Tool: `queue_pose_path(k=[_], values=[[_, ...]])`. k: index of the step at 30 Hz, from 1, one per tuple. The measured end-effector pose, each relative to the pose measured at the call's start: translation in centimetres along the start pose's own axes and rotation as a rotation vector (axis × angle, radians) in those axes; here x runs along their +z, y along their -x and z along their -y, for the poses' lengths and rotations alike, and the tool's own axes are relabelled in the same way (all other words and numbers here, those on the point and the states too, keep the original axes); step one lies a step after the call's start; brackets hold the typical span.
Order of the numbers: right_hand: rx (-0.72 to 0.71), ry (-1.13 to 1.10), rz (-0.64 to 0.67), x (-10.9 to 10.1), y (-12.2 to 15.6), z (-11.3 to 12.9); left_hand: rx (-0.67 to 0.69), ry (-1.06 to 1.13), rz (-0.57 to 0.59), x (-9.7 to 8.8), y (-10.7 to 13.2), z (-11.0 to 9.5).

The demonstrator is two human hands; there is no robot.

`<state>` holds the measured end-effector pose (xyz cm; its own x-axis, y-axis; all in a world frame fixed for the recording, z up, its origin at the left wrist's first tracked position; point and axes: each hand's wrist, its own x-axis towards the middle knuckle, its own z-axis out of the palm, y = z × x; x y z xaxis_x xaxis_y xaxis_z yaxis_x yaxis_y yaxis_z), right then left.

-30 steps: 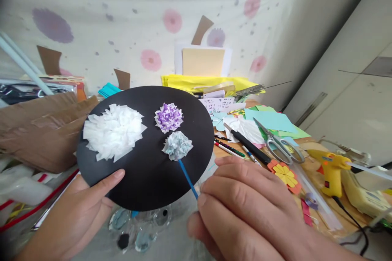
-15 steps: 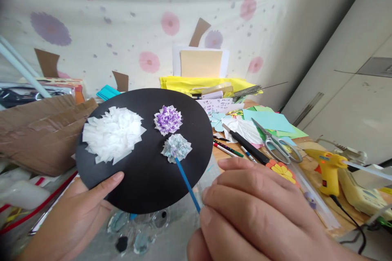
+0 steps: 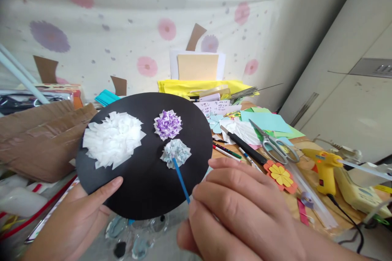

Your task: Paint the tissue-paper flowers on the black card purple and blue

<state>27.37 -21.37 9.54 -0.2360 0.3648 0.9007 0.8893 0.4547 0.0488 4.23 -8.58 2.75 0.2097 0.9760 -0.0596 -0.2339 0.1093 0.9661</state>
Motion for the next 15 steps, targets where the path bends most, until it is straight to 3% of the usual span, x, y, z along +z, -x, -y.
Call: queue_pose_path(k=[3,7,12,15], values=[[-0.120,0.018,0.099,-0.30,-0.03,-0.08,-0.001,0.015,0.008,0.00,0.01,-0.01],[0.088,-0.035,-0.001,-0.30,0.46,0.08,-0.011,-0.007,0.012,-0.04,-0.10,0.02],[-0.002,-0.016,0.051,-0.05,0.13,0.27,-0.030,0.018,0.009,-0.02,-0.14,0.04],[0.084,0.018,-0.023,0.13,-0.30,0.40,-0.016,-0.045,0.003,-0.06,-0.12,0.08]])
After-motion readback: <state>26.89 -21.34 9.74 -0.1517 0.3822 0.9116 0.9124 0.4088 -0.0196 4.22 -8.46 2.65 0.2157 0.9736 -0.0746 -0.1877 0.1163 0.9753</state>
